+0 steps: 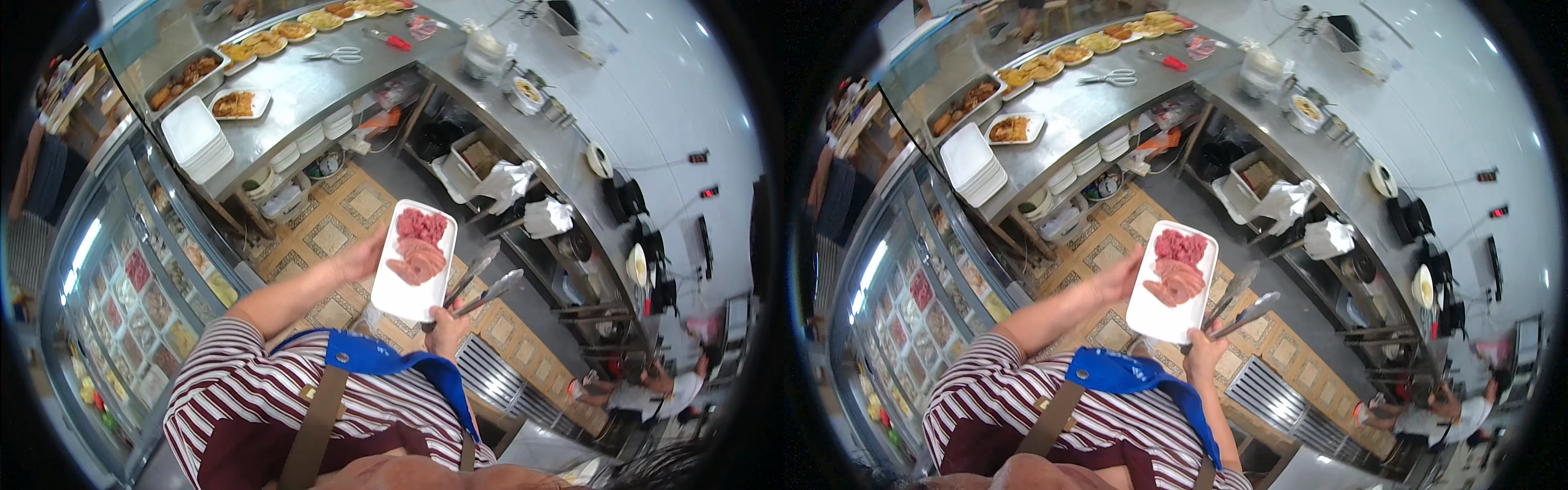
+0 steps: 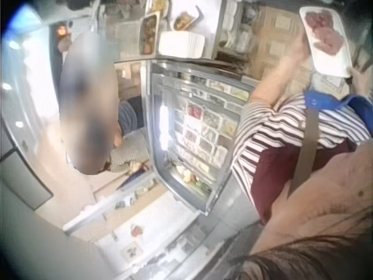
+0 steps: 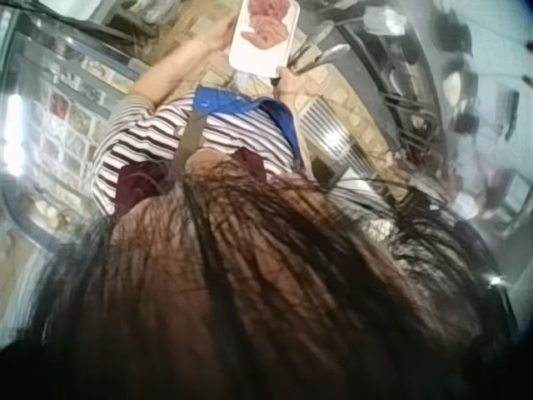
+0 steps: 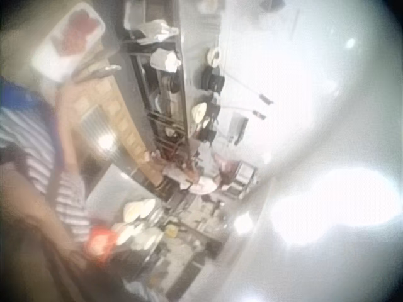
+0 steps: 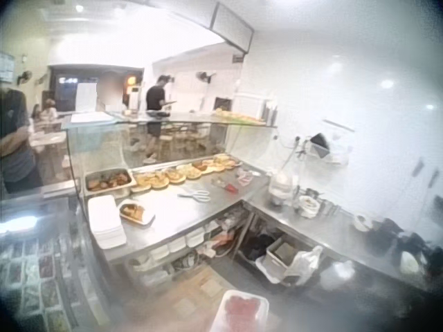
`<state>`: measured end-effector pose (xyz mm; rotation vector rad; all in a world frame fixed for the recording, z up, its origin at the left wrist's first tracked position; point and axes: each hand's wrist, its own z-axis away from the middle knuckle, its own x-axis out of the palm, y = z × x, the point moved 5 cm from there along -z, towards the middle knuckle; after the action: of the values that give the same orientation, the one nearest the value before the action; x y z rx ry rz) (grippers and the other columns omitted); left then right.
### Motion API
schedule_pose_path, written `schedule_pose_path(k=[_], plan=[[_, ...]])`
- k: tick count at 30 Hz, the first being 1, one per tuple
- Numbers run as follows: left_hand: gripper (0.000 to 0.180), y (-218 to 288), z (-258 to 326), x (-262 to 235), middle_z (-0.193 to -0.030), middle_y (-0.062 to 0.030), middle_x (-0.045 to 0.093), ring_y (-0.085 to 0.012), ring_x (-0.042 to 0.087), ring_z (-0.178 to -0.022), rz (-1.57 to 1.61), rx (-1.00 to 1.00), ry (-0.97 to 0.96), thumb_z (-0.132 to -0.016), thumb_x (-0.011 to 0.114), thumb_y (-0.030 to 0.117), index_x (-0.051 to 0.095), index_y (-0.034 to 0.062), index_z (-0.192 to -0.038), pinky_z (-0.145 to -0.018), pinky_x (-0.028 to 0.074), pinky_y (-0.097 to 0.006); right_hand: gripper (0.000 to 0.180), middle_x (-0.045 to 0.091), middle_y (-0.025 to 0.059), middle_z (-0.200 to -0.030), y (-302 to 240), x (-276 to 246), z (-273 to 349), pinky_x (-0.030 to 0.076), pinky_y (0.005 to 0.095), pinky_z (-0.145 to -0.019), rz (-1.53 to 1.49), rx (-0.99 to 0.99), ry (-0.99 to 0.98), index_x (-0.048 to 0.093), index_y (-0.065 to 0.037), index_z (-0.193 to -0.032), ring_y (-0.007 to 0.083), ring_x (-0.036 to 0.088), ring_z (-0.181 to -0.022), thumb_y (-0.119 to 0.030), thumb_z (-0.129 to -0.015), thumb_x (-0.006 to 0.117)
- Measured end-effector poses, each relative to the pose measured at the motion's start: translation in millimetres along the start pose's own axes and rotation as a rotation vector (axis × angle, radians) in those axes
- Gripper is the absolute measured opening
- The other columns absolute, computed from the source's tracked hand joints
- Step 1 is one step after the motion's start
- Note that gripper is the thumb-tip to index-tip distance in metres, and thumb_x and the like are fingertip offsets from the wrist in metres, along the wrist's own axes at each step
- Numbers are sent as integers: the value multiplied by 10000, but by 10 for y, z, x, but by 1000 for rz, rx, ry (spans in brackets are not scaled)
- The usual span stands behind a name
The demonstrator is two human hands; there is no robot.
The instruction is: The person assembles food items into white rectangular trays using tongs and scissors. They select sliced meat, fried items, and vegetables from a refrigerated display case and a counter, placing them into the trays. The person also uses scissors to cut meat into smaller pieces before arranging them.
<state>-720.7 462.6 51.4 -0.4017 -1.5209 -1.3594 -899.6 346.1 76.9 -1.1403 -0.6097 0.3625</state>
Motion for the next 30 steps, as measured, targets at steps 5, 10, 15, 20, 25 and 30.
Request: schedule_pose_path(k=[5, 10, 15, 20, 25, 30], plan=[[413, 1667, -494, -1648, -1133, -171, 583, -318, 566, -1049, 53, 308, 685, -890, 586, 336, 520, 47, -1178, -884, 480, -432, 371, 605, 113, -904, -214, 406, -1334, 508, 296, -744, -111, -84, -120, 539, 85, -995, 202, 623, -794, 95, -624, 527], [244, 3026, -72, -3566, -967, -131, 603, -254, 587, -830, -156, 491, 906, -915, 505, 246, 601, 48, -1018, -722, 494, -350, 417, 600, 111, -934, -370, 654, -2374, 503, 323, -695, 179, 52, -105, 540, 74, -1036, 210, 598, -812, 39, -621, 570], [202, 3687, -183, -4090, -821, -75, 615, -179, 592, -704, -1197, 193, 1442, -893, 539, 190, 613, 30, -991, -616, 512, -293, 268, 592, 41, -741, -884, 828, -3468, 460, 285, -503, -83, -23, 2, 580, -4, -908, 137, 568, -600, 34, -644, 557], [217, 3429, -983, -4194, -875, -88, 615, -196, 590, -764, -1176, 124, 1503, -892, 533, 182, 606, 18, -1014, -662, 511, -309, 231, 584, 39, -707, -843, 454, -3746, 427, 282, -424, -192, -110, 256, 583, -9, -869, 132, 548, -536, 48, -649, 538], [234, 3353, -683, -4405, -929, -102, 615, -214, 589, -823, -1015, 170, 1602, -891, 528, 174, 598, 5, -1036, -707, 510, -326, 315, 589, 72, -726, -1015, 261, -3852, 429, 303, -398, -83, -74, 527, 548, 1, -966, 168, 556, -520, 35, -653, 561], [251, 3611, -79, -4395, -982, -115, 615, -231, 588, -883, -673, 447, 1645, -890, 523, 165, 591, -7, -1059, -752, 509, -343, 294, 577, 48, -692, -1102, -254, -4263, 427, 297, -329, -222, -113, 686, 570, -36, -936, 165, 544, -464, 43, -653, 545]])
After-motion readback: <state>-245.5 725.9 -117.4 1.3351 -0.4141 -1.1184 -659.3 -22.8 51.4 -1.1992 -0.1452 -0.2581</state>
